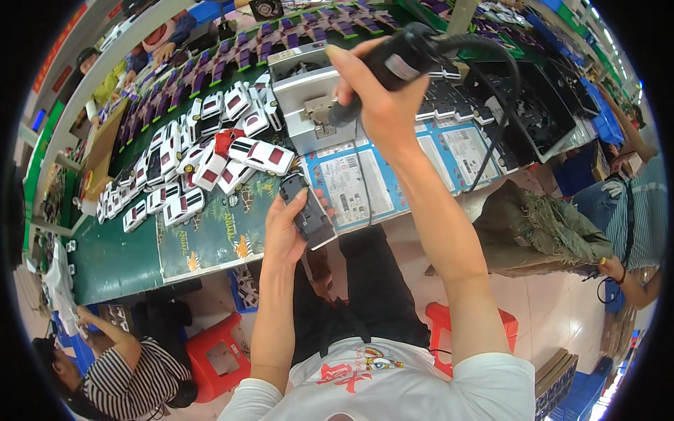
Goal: The person assembles toy cars by attaching the chassis to the car bodies, driving screws into the base with an electric screwdriver, and pushing the assembled cars across the table.
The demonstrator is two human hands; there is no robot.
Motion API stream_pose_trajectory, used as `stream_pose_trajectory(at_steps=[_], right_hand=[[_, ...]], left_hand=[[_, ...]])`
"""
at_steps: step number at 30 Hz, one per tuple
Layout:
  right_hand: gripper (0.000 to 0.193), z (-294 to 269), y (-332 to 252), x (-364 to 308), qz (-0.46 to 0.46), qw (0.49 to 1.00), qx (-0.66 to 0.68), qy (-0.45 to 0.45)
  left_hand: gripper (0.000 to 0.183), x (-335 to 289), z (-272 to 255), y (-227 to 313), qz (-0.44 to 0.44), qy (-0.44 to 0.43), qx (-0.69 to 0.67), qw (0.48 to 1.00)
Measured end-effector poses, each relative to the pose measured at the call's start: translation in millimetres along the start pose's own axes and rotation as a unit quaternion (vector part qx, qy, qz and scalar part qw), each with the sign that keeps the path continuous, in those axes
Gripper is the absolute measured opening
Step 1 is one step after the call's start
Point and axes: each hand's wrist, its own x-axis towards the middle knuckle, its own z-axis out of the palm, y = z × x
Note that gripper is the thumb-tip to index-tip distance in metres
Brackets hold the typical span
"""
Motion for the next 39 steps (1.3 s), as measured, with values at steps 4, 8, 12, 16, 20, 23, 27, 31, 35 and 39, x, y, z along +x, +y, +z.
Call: stream_pose_trajectory(at_steps=[4,8,12,16,20,23,27,31,35,39], right_hand=[[0.014,12.1,27.2,2.1,-0.003,0.996,-0.087,-0.02],[0.015,19.1,33.2,4.3,0.005,0.988,-0.147,-0.043],[0.018,26.7,42.4,11.0,-0.013,0.977,-0.204,-0.063],[0.027,28.4,47.0,19.5,0.022,0.976,-0.206,-0.069],[0.019,18.4,30.2,1.5,0.128,0.972,-0.183,-0.074],[0.013,14.6,-1.9,-21.4,0.161,0.986,-0.001,-0.033],[0.015,21.4,-24.6,-44.9,0.131,0.984,0.118,-0.026],[0.016,27.1,-27.1,-59.5,0.105,0.986,0.115,-0.058],[0.018,27.0,-22.2,-66.9,0.119,0.989,0.073,-0.056],[0.018,29.8,-13.0,-73.5,0.112,0.991,0.044,-0.052]], left_hand=[[0.024,-1.4,5.3,0.5,0.007,-0.021,0.022,1.0],[0.02,0.5,4.1,-2.5,0.017,-0.017,0.029,0.999],[0.019,3.6,1.0,-3.5,0.006,-0.016,0.011,1.0],[0.021,3.4,2.0,-3.6,0.001,-0.006,0.0,1.0],[0.023,1.9,5.3,-5.1,0.011,-0.001,0.012,1.0],[0.025,-0.3,4.6,-3.8,0.015,-0.014,0.038,0.999],[0.027,-0.9,9.4,-2.5,0.008,-0.006,0.06,0.998],[0.027,-2.3,7.4,-5.3,0.025,-0.025,0.077,0.996],[0.025,-5.7,11.6,-3.3,0.028,-0.032,0.082,0.996],[0.021,-7.0,14.2,-4.6,0.029,-0.017,0.073,0.997]])
